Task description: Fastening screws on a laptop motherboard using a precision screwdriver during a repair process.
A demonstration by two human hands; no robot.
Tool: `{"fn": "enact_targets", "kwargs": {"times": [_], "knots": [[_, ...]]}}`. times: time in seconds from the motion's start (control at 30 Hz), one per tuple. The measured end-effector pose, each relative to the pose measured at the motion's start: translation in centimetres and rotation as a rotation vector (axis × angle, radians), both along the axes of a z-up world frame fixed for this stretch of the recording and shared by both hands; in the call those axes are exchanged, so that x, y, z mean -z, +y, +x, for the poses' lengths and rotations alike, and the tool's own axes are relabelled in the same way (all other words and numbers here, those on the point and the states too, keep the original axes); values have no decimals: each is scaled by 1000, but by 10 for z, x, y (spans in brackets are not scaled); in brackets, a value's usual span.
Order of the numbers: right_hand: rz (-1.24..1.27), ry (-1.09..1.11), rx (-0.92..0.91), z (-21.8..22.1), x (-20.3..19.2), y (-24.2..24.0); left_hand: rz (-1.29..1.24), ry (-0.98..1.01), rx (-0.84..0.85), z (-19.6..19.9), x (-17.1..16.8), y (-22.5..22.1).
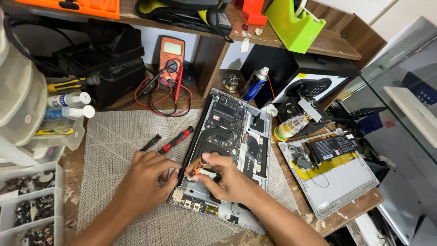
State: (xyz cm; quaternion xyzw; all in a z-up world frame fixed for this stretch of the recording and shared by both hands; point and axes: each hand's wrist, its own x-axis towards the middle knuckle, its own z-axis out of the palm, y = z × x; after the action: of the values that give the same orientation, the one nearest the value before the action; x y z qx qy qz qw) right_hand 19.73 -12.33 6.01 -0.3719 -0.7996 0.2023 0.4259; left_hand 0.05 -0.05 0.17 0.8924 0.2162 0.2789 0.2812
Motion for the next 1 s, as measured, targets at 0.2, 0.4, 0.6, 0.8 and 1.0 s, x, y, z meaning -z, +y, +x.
{"fn": "enact_targets", "kwargs": {"times": [0.2, 0.4, 0.6, 0.8, 1.0], "knots": [[140, -26, 21, -1, 13, 6, 7, -45, 0, -1, 3, 0], [159, -125, 124, -1, 16, 1, 17, -51, -5, -2, 1, -1], [207, -128, 149, 0, 30, 5, -10, 42, -20, -2, 3, -1], [109, -39, 127, -1, 21, 1, 6, -59, 2, -1, -2, -2], [226, 35, 84, 4, 13, 13, 32, -105, 32, 1, 0, 0]]}}
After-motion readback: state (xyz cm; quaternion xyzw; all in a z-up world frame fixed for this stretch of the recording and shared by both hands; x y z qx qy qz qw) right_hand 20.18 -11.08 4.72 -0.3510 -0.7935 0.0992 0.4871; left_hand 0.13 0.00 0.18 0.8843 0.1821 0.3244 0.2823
